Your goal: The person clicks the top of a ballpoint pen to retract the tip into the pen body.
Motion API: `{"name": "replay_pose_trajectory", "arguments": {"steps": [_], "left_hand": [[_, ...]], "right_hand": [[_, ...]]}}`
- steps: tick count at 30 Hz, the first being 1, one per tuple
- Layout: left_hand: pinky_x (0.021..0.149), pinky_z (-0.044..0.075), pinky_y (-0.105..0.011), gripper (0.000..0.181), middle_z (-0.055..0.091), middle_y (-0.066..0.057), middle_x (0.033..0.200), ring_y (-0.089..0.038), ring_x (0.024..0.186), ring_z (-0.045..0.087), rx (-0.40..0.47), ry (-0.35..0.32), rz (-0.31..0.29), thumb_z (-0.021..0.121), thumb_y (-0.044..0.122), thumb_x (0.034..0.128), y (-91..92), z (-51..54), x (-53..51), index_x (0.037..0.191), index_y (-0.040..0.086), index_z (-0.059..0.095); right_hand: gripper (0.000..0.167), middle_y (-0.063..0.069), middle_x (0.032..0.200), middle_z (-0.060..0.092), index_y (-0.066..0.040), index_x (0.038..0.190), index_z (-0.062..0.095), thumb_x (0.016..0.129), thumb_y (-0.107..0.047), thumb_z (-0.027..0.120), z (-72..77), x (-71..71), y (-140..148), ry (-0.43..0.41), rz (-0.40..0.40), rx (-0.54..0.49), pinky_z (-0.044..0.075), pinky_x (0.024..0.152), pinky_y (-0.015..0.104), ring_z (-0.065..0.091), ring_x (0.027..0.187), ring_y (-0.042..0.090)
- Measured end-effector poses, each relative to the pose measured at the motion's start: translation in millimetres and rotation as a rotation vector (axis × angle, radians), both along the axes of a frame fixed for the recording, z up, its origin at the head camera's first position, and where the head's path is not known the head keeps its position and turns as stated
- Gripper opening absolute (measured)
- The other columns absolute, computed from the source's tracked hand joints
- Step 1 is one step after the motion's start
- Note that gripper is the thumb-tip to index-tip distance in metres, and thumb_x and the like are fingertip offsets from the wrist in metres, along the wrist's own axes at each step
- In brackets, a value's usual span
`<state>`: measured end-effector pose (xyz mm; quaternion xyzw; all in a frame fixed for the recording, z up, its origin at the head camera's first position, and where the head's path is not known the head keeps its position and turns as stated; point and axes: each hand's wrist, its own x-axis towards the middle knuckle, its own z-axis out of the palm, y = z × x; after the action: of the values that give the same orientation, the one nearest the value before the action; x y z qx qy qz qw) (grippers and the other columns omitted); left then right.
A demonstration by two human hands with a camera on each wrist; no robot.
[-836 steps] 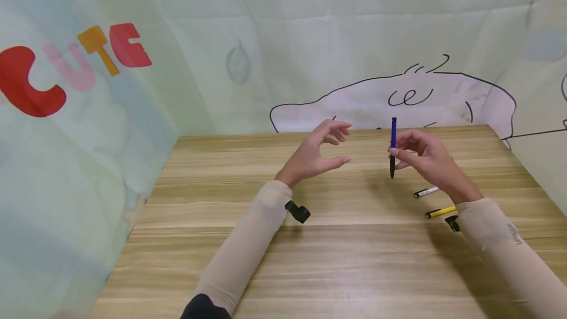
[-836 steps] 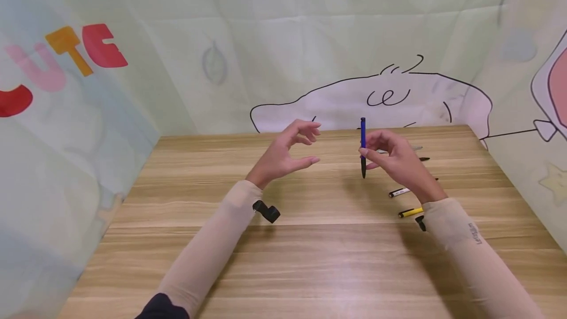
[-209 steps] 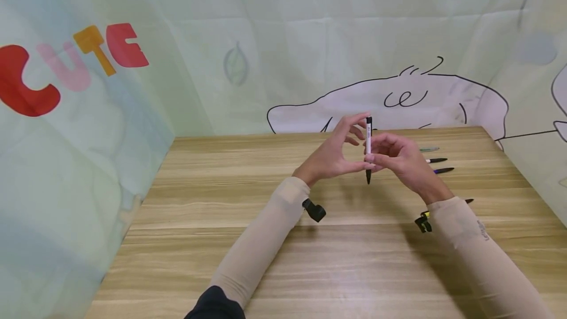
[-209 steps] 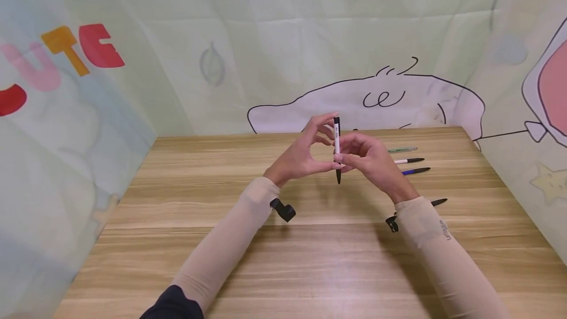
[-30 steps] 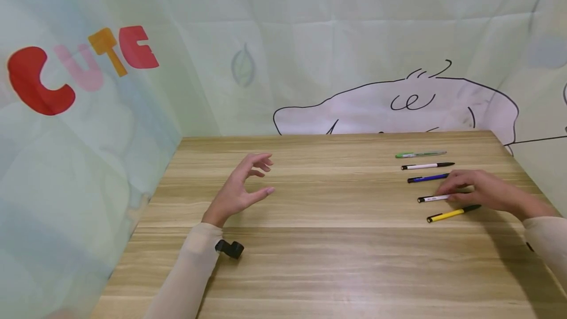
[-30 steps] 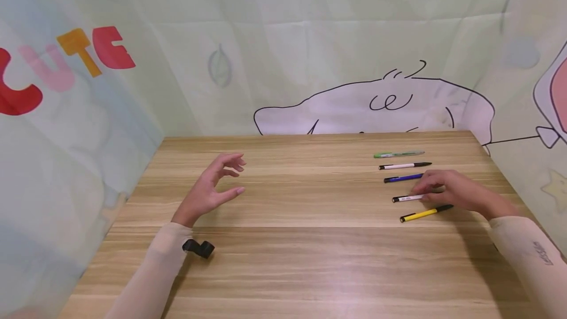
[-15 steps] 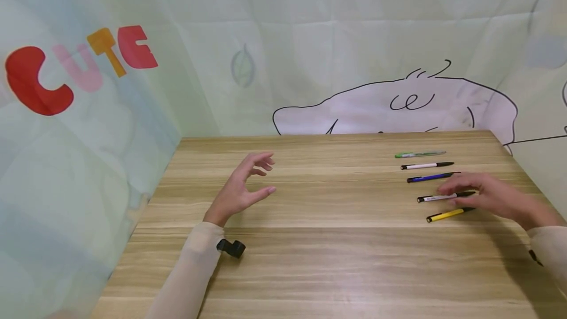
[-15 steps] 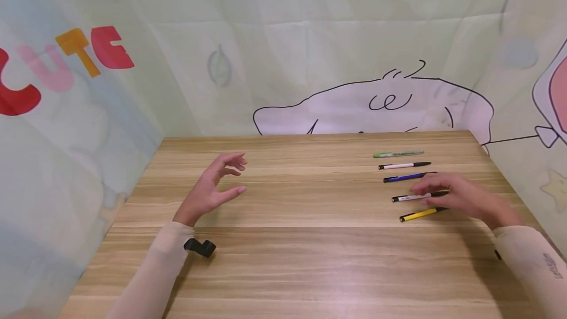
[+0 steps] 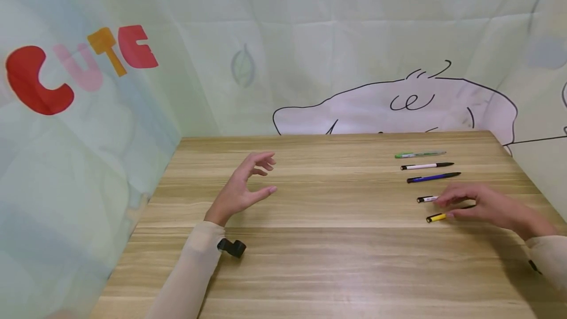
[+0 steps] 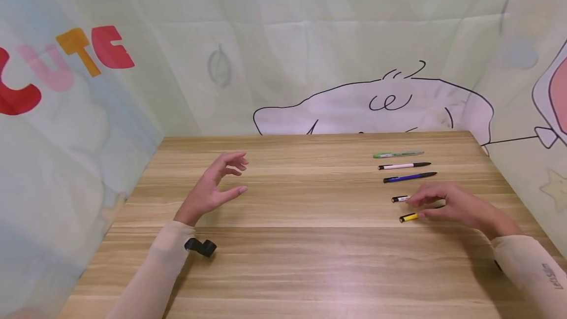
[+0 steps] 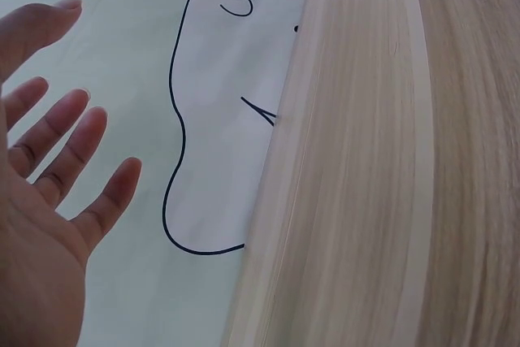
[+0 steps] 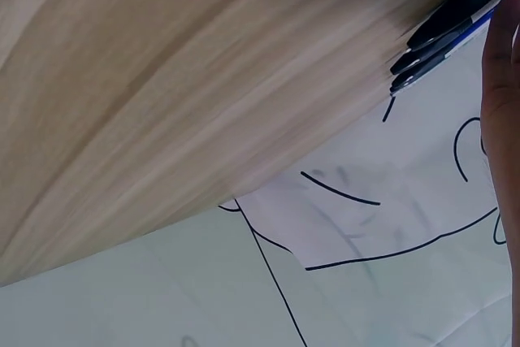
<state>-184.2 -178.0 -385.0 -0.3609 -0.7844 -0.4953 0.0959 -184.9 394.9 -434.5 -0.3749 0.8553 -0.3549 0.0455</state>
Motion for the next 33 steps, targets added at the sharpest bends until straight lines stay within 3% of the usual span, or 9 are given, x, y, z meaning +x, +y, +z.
{"name": "replay_pose_trajectory", "arguments": {"steps": [6,16,24,33], "left_hand": [[0.093,0.051,-0.063,0.073,0.055,-0.027,0.129,-0.043,0.113,0.055,-0.004,0.007,0.002,0.079,-0.008,0.0815,1.6,0.8,-0.1,0.145,-0.004,0.044],[0.094,0.052,-0.061,0.073,0.056,-0.018,0.129,-0.039,0.114,0.056,-0.016,0.0,0.011,0.079,-0.007,0.0819,3.8,2.1,-0.2,0.146,-0.002,0.044],[0.092,0.051,-0.063,0.072,0.054,-0.026,0.129,-0.042,0.113,0.055,-0.015,0.007,0.006,0.078,-0.008,0.0823,2.9,2.2,-0.2,0.146,-0.004,0.043],[0.092,0.051,-0.063,0.072,0.054,-0.029,0.128,-0.044,0.112,0.055,-0.011,0.013,0.007,0.078,-0.009,0.0818,0.5,1.9,0.6,0.145,-0.006,0.044]], "right_hand": [[0.036,0.0,0.108,0.071,-0.012,0.115,0.075,0.082,0.004,0.08,-2.1,-0.9,1,0.003,0.027,-0.003,0.048,0.085,0.009,0.064,0.098,0.005],[0.034,-0.005,0.112,0.073,-0.02,0.111,0.077,0.082,-0.003,0.081,-6.9,2.5,3,-0.002,-0.009,0.059,0.043,0.09,0.004,0.063,0.105,-0.001],[0.04,-0.004,0.107,0.073,-0.017,0.111,0.077,0.079,0.008,0.08,-12.0,-0.3,6,0.056,0.077,0.011,0.045,0.088,0.006,0.064,0.102,0.001],[0.039,-0.005,0.103,0.073,-0.022,0.107,0.075,0.08,0.007,0.079,-18.0,-2.6,13,0.035,0.049,0.028,0.047,0.083,0.007,0.065,0.097,0.0]]}}
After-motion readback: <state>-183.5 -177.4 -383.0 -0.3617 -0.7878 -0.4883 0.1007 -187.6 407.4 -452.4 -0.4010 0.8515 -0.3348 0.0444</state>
